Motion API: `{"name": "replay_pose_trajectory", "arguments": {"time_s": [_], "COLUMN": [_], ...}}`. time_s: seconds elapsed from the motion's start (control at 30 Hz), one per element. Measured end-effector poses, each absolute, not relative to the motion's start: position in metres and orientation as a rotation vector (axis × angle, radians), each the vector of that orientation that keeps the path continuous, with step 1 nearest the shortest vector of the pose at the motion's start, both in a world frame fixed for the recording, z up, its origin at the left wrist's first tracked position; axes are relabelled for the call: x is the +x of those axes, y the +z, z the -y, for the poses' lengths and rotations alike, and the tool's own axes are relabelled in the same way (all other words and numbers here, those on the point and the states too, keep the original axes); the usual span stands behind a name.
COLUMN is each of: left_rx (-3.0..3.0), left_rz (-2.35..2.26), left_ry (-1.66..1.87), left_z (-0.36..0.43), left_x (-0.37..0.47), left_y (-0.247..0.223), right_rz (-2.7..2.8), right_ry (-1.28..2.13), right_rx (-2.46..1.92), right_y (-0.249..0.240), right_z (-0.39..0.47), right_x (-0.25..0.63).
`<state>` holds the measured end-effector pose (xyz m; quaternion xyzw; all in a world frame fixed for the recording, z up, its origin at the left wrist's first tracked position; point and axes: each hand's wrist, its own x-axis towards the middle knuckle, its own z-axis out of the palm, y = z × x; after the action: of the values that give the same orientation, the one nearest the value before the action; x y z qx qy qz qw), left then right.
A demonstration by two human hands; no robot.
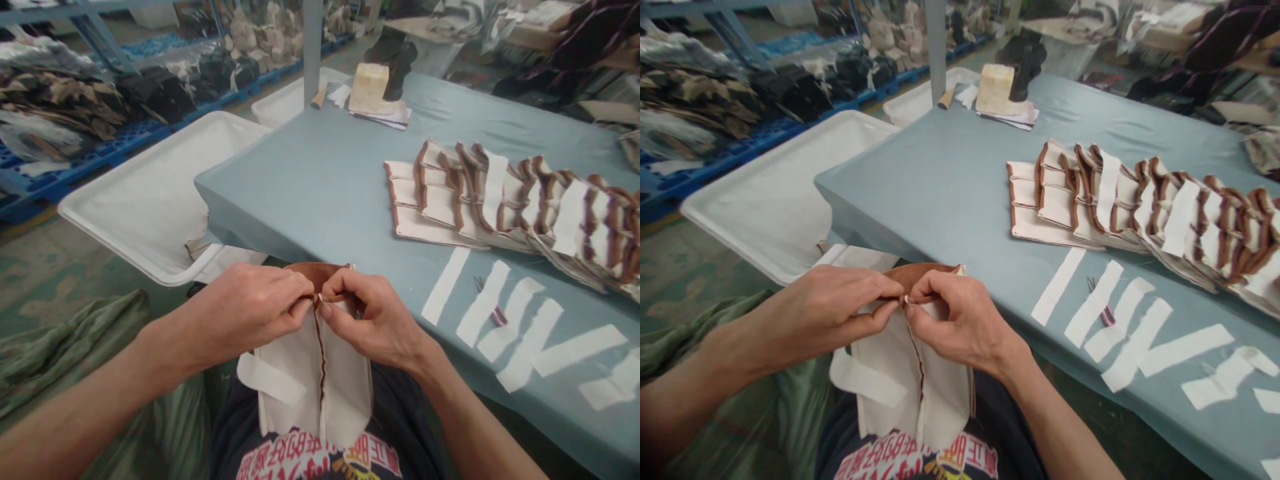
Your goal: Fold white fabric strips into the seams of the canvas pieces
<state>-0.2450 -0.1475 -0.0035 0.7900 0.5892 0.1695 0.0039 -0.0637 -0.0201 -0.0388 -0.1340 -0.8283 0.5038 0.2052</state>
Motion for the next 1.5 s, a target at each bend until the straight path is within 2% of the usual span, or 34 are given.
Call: {"name": "replay_pose_trajectory", "arguments": {"time_s": [0.3, 0.53, 0.73, 1.07, 1.5], "left_rx": [2.609, 1.864, 1.425, 1.562, 1.751], "left_rz": [-1.964, -1.858, -1.654, -1.664, -1.615], "left_ry": [0.471, 0.804, 0.759, 0.800, 0.826], "left_z": [0.143, 0.140, 0.142, 0.150, 0.156], "left_x": [-0.245, -0.252, -0.251, -0.249, -0.250], "left_y": [-0.016, -0.008, 0.002, 0.004, 0.000], "right_rz": [2.248, 2.258, 2.287, 2.370, 2.218], "right_ry": [1.391, 1.489, 1.514, 1.287, 1.683], "right_rx": [-0.481, -0.447, -0.380, -0.389, -0.438], "right_y": [-0.052, -0.056, -0.049, -0.033, -0.034], "right_z": [0.026, 0.022, 0.025, 0.034, 0.036], "right_x": [-0.075, -0.079, -0.078, -0.074, -0.077]}}
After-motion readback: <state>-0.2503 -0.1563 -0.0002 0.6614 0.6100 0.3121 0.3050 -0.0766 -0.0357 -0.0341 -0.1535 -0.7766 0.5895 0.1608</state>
